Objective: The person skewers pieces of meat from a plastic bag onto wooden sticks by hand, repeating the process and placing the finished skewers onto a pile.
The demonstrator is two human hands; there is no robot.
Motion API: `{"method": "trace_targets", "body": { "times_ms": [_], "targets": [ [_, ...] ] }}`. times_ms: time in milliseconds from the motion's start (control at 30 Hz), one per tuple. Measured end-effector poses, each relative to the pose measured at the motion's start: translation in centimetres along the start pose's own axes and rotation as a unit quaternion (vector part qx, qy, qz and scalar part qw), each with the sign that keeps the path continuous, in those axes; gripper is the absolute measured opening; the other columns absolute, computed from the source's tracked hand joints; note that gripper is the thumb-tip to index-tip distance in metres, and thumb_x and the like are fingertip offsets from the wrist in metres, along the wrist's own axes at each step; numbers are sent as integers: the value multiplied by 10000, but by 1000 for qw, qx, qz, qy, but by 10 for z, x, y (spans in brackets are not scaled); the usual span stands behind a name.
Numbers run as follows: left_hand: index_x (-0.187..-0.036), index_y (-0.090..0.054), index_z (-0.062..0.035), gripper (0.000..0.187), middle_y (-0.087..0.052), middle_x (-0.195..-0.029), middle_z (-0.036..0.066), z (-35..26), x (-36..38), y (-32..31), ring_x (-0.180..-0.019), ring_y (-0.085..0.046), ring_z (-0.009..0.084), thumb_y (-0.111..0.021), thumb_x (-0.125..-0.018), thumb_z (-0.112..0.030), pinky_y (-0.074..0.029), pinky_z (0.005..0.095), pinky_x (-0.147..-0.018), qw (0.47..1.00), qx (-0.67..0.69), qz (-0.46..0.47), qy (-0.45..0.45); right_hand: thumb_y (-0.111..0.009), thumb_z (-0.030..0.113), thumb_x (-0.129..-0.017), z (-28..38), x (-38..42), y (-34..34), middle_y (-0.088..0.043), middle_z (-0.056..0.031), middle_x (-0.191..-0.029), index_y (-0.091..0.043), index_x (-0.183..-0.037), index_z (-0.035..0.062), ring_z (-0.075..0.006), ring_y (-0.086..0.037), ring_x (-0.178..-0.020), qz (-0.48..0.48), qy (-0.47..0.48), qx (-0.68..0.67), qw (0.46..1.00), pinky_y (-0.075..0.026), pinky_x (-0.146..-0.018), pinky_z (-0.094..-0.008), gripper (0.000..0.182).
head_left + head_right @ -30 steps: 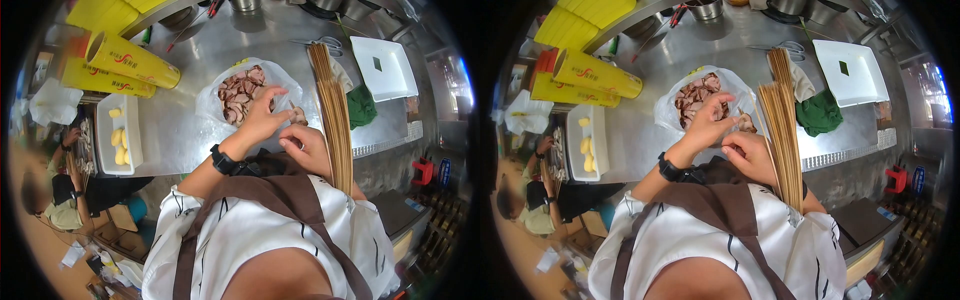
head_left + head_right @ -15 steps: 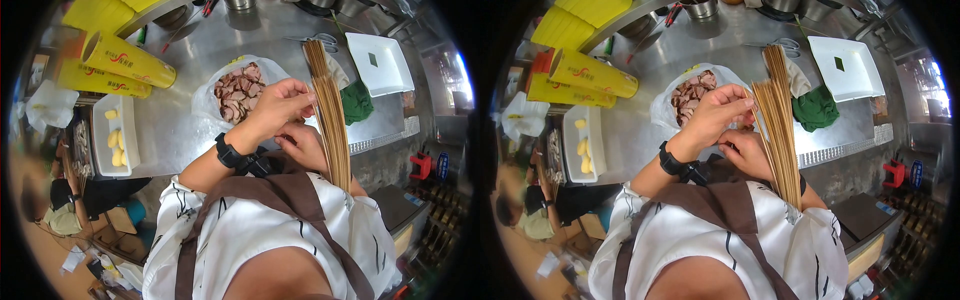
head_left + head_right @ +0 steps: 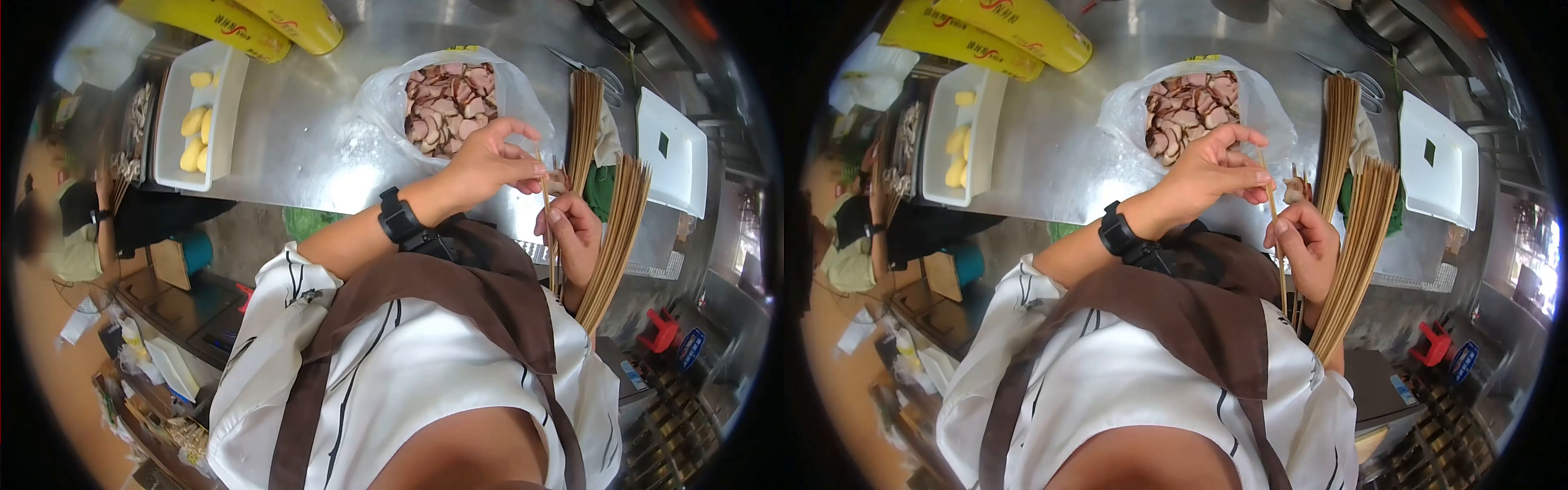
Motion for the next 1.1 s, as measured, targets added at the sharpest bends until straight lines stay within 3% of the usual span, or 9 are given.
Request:
{"method": "trace_targets", "body": {
  "times_ms": [233,533,600,667,733,767,867,967,1100],
  "targets": [
    [-1161,-513,-21,319,-637,-840,88,-6,-6,-1,-719,-612,123,-563,-856,-104,-522,253,-671,999,5,2,-49,-475,110,-893,5,-4,1,-574,-40,-714,-517,-845,17,-43,-445,-564,-42,-1,25,999,-368,-536,-177,113],
    [-1127,-552,-14,284,-640,-889,92,-3,-14,22,-726,-609,119,-555,-860,-111,-507,242,-689,998,-31,-36,-44,-475,113,-901,-3,-13,-1,-551,-26,-655,-543,-923,18,-25,-400,-507,-62,-57,-11,996,-311,-469,-165,119],
    [-1089,-571,-5,251,-638,-889,94,-8,-15,63,-732,-605,122,-556,-852,-88,-499,241,-690,979,-154,-114,-73,-476,112,-901,-6,-13,1,-543,-22,-642,-546,-957,18,-21,-389,-496,-66,-69,-5,995,-296,-459,-163,130],
    [-1009,-597,12,216,-638,-873,81,-8,-16,117,-791,-595,133,-588,-815,-82,-476,243,-705,887,-386,-216,-130,-478,109,-900,-6,-14,0,-533,-10,-636,-533,-1030,16,-17,-377,-494,-71,-63,-57,994,-282,-455,-161,169],
    [-953,-620,-25,197,-627,-867,100,-11,-14,131,-743,-601,179,-606,-774,-106,-471,279,-682,803,-542,-230,-91,-482,105,-898,-9,-16,0,-527,-5,-632,-523,-1057,15,-15,-373,-495,-76,-65,-60,993,-275,-455,-160,187],
    [-953,-620,-25,197,-627,-867,100,-8,-19,128,-743,-601,179,-606,-774,-106,-471,279,-682,806,-542,-221,-90,-486,100,-895,-10,-16,-1,-522,0,-627,-513,-1083,13,-13,-368,-496,-71,-67,-58,994,-269,-454,-160,209],
    [-919,-624,-48,217,-580,-839,129,-17,-32,108,-773,-572,305,-635,-725,-145,-465,382,-681,672,-670,-237,-208,-486,90,-889,-10,-19,-3,-517,12,-627,-508,-1092,18,-9,-372,-512,-55,-80,-36,995,-278,-467,-158,216],
    [-945,-624,-73,266,-555,-829,119,-12,-51,92,-779,-551,311,-655,-697,-164,-456,386,-694,606,-721,-208,-265,-481,94,-889,-8,-20,-4,-511,21,-625,-507,-1090,22,-11,-393,-530,-34,-66,-8,997,-297,-481,-161,214],
    [-941,-626,-97,288,-533,-882,95,-2,-67,84,-838,-530,281,-678,-660,-139,-449,383,-697,549,-786,-165,-231,-481,100,-890,-12,-18,1,-508,20,-621,-509,-1076,30,-18,-425,-552,-36,-57,13,998,-326,-502,-171,201]
  ]
}}
Point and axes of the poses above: each hand's wrist, its own x-axis away from the middle knuckle, its own y-axis out of the back of the hand, z = x × y, the point moved 7 cm from there along -x, towards the middle knuckle
